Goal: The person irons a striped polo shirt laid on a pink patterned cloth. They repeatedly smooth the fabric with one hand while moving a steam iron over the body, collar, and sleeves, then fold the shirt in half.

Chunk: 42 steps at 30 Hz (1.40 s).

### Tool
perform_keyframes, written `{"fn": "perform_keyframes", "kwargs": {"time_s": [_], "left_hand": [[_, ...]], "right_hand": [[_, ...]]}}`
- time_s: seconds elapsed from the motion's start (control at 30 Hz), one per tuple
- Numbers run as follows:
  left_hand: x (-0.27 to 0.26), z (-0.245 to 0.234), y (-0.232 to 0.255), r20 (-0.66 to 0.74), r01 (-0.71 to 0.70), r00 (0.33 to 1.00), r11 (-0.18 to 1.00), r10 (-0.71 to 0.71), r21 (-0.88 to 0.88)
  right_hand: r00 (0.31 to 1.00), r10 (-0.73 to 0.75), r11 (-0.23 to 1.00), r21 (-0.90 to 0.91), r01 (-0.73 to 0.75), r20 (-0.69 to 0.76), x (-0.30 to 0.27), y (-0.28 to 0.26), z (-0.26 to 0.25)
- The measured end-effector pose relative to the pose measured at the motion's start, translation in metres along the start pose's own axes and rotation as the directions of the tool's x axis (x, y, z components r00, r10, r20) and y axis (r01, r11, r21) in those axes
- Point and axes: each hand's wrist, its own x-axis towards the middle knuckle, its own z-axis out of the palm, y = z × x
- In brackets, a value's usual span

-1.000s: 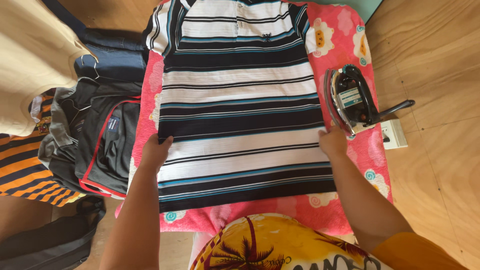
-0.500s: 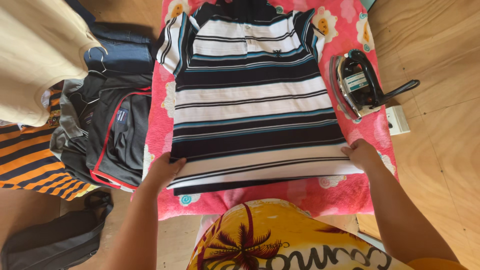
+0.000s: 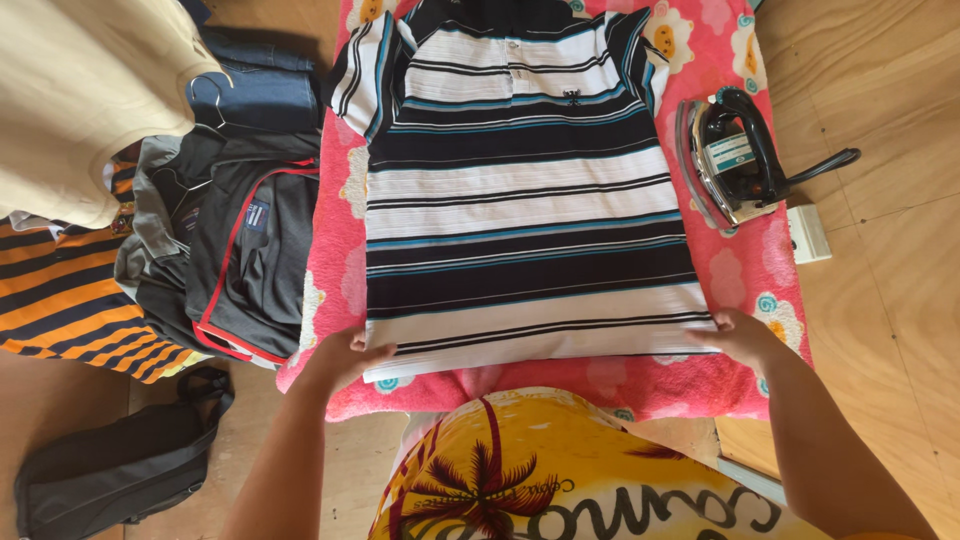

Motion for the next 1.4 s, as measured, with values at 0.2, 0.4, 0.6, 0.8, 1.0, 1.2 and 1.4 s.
{"fn": "perform_keyframes", "kwargs": {"time_s": [0.2,0.4,0.6,0.8,1.0,1.2,1.4], "left_hand": [[-0.028,-0.004,0.004,0.083,-0.027,0.996,0.994,0.018,0.108],[-0.035,-0.014,-0.008,0.174,0.182,0.962,0.969,-0.21,0.165],[-0.008,-0.006,-0.016,0.145,0.044,0.984,0.928,-0.104,0.37],[0.012,-0.031,0.002,0.085,0.156,0.978,0.937,-0.191,0.312],[0.033,-0.037,0.015,-0.273,0.25,0.944,0.94,-0.184,0.232],[0.036,-0.016,0.005,-0.31,0.211,0.938,0.963,-0.152,0.167],[0.031,-0.011,-0.001,-0.363,0.121,0.927,0.991,-0.09,0.061]], "right_hand": [[0.985,-0.127,0.988,0.101,0.116,0.114,-0.008,0.018,-0.001],[0.992,-0.001,0.999,0.053,-0.006,0.13,-0.003,0.034,-0.019],[0.953,0.033,0.917,-0.389,0.091,0.301,0.027,0.005,-0.022],[0.875,-0.304,0.948,-0.215,0.236,-0.378,0.083,-0.081,-0.132],[0.411,-0.582,0.807,-0.563,0.18,-0.702,0.121,-0.167,-0.192],[0.923,-0.033,0.985,0.142,0.094,-0.384,0.193,-0.164,-0.209],[0.955,-0.033,0.899,0.41,0.158,-0.296,0.198,-0.158,-0.208]]}}
